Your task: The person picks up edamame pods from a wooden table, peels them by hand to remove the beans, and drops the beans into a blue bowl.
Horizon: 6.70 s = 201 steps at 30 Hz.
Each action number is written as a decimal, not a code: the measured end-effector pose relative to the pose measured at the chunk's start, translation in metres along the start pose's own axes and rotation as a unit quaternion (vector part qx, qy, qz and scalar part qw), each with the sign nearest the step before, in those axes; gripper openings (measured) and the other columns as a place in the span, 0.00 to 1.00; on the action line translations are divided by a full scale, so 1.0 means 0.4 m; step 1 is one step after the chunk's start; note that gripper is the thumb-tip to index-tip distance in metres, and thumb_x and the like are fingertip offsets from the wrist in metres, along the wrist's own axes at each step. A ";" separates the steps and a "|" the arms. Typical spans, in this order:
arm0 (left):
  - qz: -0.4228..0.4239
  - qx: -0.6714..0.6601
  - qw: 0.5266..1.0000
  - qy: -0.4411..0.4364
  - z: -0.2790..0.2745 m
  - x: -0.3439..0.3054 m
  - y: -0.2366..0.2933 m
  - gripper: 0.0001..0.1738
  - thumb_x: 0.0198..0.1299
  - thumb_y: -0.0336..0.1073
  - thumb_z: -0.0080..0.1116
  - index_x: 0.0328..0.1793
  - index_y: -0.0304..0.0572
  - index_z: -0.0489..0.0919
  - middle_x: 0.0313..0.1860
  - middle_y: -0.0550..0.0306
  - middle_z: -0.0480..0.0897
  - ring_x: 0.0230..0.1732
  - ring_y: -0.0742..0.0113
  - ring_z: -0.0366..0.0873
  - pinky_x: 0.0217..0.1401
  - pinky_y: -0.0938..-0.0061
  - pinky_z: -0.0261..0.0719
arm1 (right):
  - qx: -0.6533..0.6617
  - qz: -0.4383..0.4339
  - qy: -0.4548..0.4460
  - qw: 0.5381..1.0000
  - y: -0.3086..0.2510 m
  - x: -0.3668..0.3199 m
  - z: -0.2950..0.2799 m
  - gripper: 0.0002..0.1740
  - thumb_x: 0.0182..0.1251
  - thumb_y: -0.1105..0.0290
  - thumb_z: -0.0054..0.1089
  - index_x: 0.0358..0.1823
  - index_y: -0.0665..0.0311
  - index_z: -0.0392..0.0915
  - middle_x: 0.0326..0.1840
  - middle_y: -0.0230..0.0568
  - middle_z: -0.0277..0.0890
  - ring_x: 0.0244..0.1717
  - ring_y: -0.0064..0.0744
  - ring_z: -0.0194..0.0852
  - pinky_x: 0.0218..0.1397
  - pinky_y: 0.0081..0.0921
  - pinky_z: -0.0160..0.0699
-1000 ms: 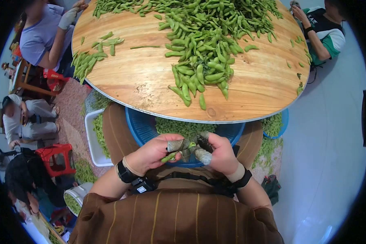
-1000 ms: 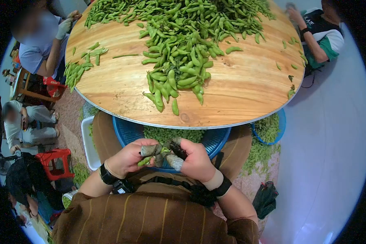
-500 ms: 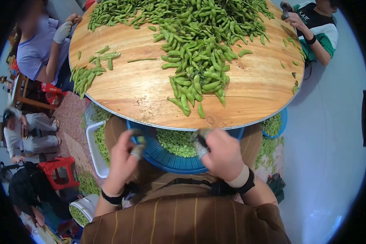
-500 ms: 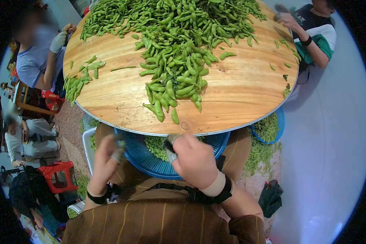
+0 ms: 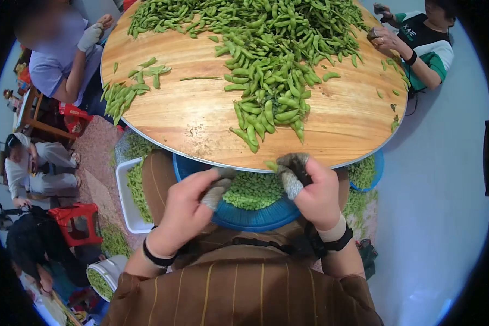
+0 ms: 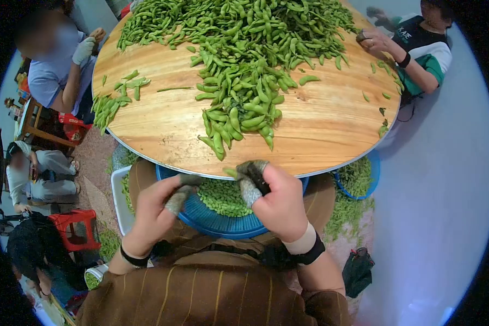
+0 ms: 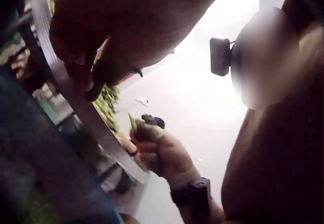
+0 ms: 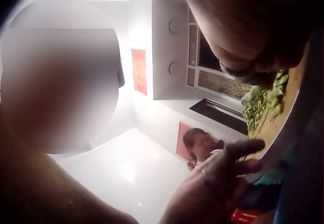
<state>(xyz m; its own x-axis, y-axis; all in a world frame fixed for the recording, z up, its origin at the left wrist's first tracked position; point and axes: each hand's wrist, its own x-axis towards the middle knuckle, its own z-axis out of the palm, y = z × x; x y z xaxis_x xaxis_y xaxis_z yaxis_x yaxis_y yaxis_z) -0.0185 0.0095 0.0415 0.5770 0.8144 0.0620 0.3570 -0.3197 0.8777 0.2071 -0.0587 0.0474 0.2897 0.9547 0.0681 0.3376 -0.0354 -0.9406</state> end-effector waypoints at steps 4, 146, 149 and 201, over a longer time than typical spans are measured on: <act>-0.215 -0.296 0.912 -0.184 0.036 0.069 0.063 0.12 0.68 0.35 0.47 0.50 0.37 0.78 0.32 0.59 0.82 0.25 0.77 0.73 0.29 0.82 0.73 | -0.086 -0.121 -0.096 0.984 -0.026 -0.021 -0.029 0.13 0.52 0.74 0.62 0.42 0.66 0.80 0.34 0.49 0.78 0.35 0.49 0.78 0.38 0.31 0.76; -0.204 -0.178 0.958 0.096 -0.033 -0.082 -0.180 0.28 0.61 0.18 0.46 0.70 0.33 0.64 0.61 0.49 0.74 0.57 0.65 0.76 0.53 0.73 0.78 | -0.250 -0.152 0.079 0.953 0.001 0.061 -0.001 0.15 0.52 0.77 0.60 0.44 0.66 0.73 0.35 0.51 0.72 0.35 0.55 0.73 0.34 0.42 0.73; -0.129 0.170 0.960 0.181 -0.153 -0.156 -0.255 0.29 0.52 0.18 0.52 0.64 0.34 0.70 0.57 0.43 0.75 0.57 0.51 0.75 0.60 0.64 0.73 | -0.302 -0.137 0.050 0.942 0.027 0.086 0.006 0.13 0.52 0.77 0.60 0.41 0.66 0.74 0.34 0.51 0.73 0.35 0.56 0.73 0.35 0.41 0.74; 0.179 0.217 0.959 -0.033 0.126 0.036 -0.002 0.15 0.47 0.27 0.66 0.42 0.36 0.75 0.31 0.45 0.79 0.25 0.54 0.77 0.28 0.65 0.76 | 0.339 0.269 -0.256 0.864 0.040 -0.047 -0.012 0.14 0.70 0.73 0.44 0.55 0.63 0.68 0.30 0.28 0.70 0.21 0.12 0.62 0.18 0.12 0.67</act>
<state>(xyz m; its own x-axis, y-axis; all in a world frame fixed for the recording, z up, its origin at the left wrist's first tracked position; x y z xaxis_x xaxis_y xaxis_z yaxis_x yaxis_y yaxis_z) 0.0264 -0.0030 0.0176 0.7601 0.5866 0.2796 0.3911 -0.7566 0.5241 0.2114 -0.0785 0.0328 -0.2522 0.8654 -0.4329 -0.3757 -0.4999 -0.7804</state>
